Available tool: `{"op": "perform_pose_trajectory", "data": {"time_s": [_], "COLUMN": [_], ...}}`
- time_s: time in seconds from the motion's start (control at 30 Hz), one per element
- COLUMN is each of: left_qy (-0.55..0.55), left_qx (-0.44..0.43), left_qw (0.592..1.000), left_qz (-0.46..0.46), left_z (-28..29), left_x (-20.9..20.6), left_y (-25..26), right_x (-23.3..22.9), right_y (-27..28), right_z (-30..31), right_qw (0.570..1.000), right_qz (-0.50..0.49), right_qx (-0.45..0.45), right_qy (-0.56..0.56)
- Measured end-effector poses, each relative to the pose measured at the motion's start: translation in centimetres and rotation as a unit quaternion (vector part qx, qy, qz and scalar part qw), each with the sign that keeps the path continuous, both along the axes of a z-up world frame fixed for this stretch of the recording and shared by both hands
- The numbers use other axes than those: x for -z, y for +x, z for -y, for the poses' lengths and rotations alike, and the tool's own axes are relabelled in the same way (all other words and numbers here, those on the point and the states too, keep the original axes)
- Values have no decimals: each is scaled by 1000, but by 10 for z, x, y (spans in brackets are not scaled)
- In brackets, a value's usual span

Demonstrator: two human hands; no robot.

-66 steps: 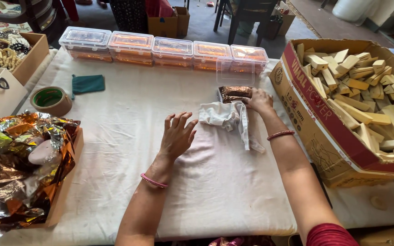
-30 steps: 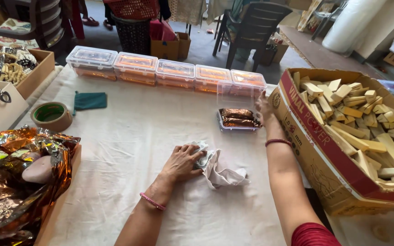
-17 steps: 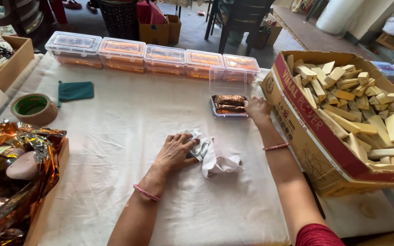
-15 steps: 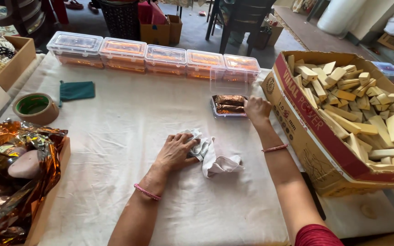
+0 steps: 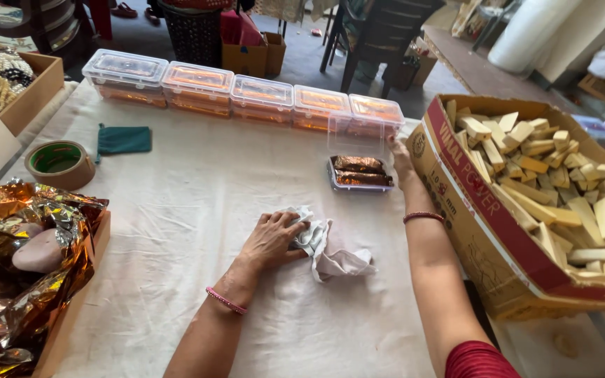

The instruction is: The person wipes small wooden blocks with a white cloth and wraps them individually in silver foil.

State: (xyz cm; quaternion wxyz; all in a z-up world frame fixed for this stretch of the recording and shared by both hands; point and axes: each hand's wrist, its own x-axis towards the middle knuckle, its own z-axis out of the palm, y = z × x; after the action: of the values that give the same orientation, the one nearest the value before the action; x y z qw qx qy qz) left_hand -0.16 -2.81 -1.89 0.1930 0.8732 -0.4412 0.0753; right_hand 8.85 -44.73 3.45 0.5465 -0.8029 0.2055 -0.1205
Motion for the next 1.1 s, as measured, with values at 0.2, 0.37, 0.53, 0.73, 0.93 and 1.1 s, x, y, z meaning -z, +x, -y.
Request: {"op": "perform_pose_trajectory", "data": {"time_s": [0.2,0.37,0.53,0.73,0.93,1.1], "left_qy": [-3,-4,-6,-9,-13,-25], "left_qx": [0,0,-1,3,1,-4], "left_qw": [1000,1000,1000,1000,1000,1000], "left_qz": [-10,-15,-12,5,11,9], "left_z": [1,-1,-2,0,0,-3], "left_x": [2,-4,-3,2,1,-4], "left_y": [1,-1,-1,0,-2,-6], "right_x": [-18,40,-13,-32,31,34], "right_y": [8,52,-16,-65,-71,-62], "right_z": [-15,74,16,-33,-53,-53], "right_qw": [990,967,997,915,686,734], "right_qz": [87,191,74,-148,168,202], "right_qx": [-54,-19,-9,-135,-203,-125], "right_qy": [93,169,-28,-350,-678,-636]}}
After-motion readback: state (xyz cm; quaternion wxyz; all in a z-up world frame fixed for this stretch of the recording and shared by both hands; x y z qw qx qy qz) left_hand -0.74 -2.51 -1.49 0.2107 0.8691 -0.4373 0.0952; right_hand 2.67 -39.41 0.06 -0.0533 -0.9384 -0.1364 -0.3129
